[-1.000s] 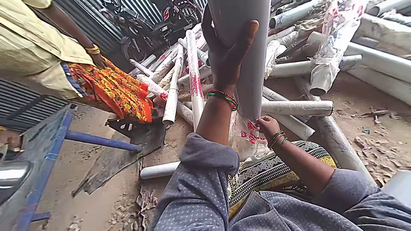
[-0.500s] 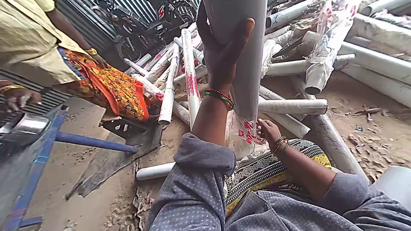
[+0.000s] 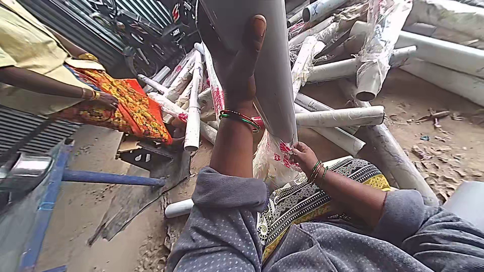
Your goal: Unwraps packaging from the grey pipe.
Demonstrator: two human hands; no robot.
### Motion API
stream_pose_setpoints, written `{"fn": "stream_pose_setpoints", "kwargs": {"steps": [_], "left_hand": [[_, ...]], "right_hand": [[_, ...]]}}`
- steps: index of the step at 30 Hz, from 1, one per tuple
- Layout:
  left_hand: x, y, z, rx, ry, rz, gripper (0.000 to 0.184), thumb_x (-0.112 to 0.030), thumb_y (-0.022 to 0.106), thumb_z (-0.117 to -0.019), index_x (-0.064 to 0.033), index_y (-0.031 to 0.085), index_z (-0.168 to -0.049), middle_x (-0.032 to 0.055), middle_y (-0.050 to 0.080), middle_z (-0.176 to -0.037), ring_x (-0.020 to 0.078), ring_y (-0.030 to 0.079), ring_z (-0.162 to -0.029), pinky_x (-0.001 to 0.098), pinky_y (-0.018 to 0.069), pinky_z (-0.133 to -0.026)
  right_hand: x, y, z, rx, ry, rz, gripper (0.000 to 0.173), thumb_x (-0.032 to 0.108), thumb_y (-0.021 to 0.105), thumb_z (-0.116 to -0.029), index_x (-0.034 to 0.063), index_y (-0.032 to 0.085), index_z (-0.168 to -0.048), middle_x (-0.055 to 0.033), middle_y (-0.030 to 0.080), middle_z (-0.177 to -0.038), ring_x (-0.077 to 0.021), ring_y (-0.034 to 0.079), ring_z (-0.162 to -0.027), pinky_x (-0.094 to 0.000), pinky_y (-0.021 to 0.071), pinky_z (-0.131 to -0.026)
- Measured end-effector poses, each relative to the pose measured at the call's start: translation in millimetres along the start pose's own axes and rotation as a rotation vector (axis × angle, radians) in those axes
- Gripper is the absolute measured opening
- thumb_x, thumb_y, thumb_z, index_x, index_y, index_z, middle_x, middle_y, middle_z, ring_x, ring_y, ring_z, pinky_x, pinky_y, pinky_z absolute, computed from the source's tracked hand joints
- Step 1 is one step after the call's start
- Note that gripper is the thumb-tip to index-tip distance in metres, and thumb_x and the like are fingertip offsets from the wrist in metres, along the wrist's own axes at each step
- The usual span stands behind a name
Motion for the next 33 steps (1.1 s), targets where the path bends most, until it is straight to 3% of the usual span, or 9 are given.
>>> {"fn": "stream_pose_setpoints", "kwargs": {"steps": [4, 9, 14, 17, 19, 23, 29, 31, 33], "left_hand": [[2, -4, 2, -0.030, -0.031, -0.005, 0.093, -0.026, 0.074, -0.0822, 0.0049, 0.018, -0.150, 0.0116, 0.055, -0.126, 0.0095, 0.062, -0.110, 0.0249, 0.0551, -0.094], [7, -9, -4, -0.016, -0.005, -0.047, 0.095, -0.030, 0.071, -0.0853, 0.0052, 0.015, -0.153, 0.0138, 0.052, -0.132, 0.0119, 0.060, -0.115, 0.0258, 0.0536, -0.097], [7, -13, -6, -0.013, 0.033, -0.069, 0.096, -0.034, 0.070, -0.0851, 0.0066, 0.014, -0.152, 0.0152, 0.051, -0.135, 0.0136, 0.059, -0.118, 0.0276, 0.0526, -0.100], [10, -17, -9, -0.010, 0.026, -0.063, 0.095, -0.034, 0.070, -0.0852, 0.0060, 0.016, -0.152, 0.0150, 0.053, -0.133, 0.0143, 0.061, -0.116, 0.0286, 0.0535, -0.099], [12, -18, -8, -0.012, 0.017, -0.055, 0.093, -0.032, 0.070, -0.0858, 0.0064, 0.017, -0.151, 0.0150, 0.054, -0.131, 0.0144, 0.061, -0.114, 0.0286, 0.0539, -0.098], [5, -14, -5, -0.045, -0.013, -0.043, 0.099, -0.030, 0.073, -0.0803, 0.0057, 0.015, -0.152, 0.0138, 0.052, -0.132, 0.0107, 0.060, -0.114, 0.0247, 0.0535, -0.096], [4, -20, -4, -0.026, -0.033, -0.021, 0.097, -0.030, 0.073, -0.0816, 0.0060, 0.015, -0.151, 0.0122, 0.055, -0.125, 0.0089, 0.063, -0.106, 0.0241, 0.0562, -0.091], [5, -27, -5, -0.036, -0.036, -0.040, 0.099, -0.031, 0.073, -0.0820, 0.0054, 0.014, -0.153, 0.0137, 0.053, -0.129, 0.0093, 0.062, -0.109, 0.0243, 0.0554, -0.093], [5, -32, -6, -0.048, -0.025, -0.044, 0.099, -0.031, 0.073, -0.0824, 0.0058, 0.014, -0.153, 0.0143, 0.052, -0.133, 0.0096, 0.061, -0.112, 0.0239, 0.0542, -0.095]], "right_hand": [[-2, -7, -3, 0.071, -0.003, -0.037, 0.016, 0.007, 0.047, -0.1074, 0.0018, 0.056, -0.094, 0.0027, 0.056, -0.067, -0.0027, 0.055, -0.056, -0.0176, 0.0486, -0.059], [-4, -19, -8, 0.012, 0.148, 0.065, 0.037, 0.029, 0.041, -0.1119, 0.0002, 0.062, -0.105, 0.0003, 0.061, -0.072, -0.0035, 0.056, -0.058, -0.0183, 0.0464, -0.056], [4, 4, -19, 0.060, 0.107, 0.114, 0.022, 0.016, 0.055, -0.1067, 0.0000, 0.060, -0.093, -0.0003, 0.057, -0.070, -0.0016, 0.052, -0.055, -0.0161, 0.0441, -0.054], [1, 12, -16, 0.073, 0.053, 0.023, 0.021, 0.009, 0.049, -0.1074, 0.0005, 0.059, -0.091, 0.0012, 0.056, -0.067, -0.0020, 0.053, -0.055, -0.0166, 0.0452, -0.056], [-9, 25, -4, 0.107, 0.082, -0.045, 0.022, 0.008, 0.043, -0.1093, -0.0016, 0.058, -0.096, 0.0012, 0.054, -0.068, -0.0034, 0.054, -0.058, -0.0183, 0.0482, -0.059], [-23, 40, 11, 0.118, 0.119, -0.078, 0.033, 0.019, 0.033, -0.1135, 0.0010, 0.055, -0.097, 0.0020, 0.054, -0.069, -0.0041, 0.055, -0.057, -0.0196, 0.0500, -0.058], [-14, -26, 3, -0.022, 0.098, 0.057, 0.035, 0.022, 0.037, -0.1129, -0.0012, 0.061, -0.104, 0.0030, 0.057, -0.065, -0.0030, 0.054, -0.052, -0.0187, 0.0458, -0.052], [-2, -55, -8, -0.075, 0.017, 0.347, 0.025, 0.018, 0.047, -0.1099, -0.0017, 0.061, -0.113, -0.0006, 0.059, -0.076, -0.0040, 0.055, -0.060, -0.0202, 0.0471, -0.059], [15, -60, -14, -0.056, -0.039, 0.686, 0.026, 0.018, 0.053, -0.1071, -0.0005, 0.064, -0.121, -0.0091, 0.067, -0.095, -0.0132, 0.063, -0.080, -0.0320, 0.0515, -0.078]]}}
Point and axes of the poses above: each hand's wrist, its own z-axis away from the middle knuckle, its own y-axis out of the palm, x = y × z, the point moved 10 cm from there along -z, towards the middle knuckle
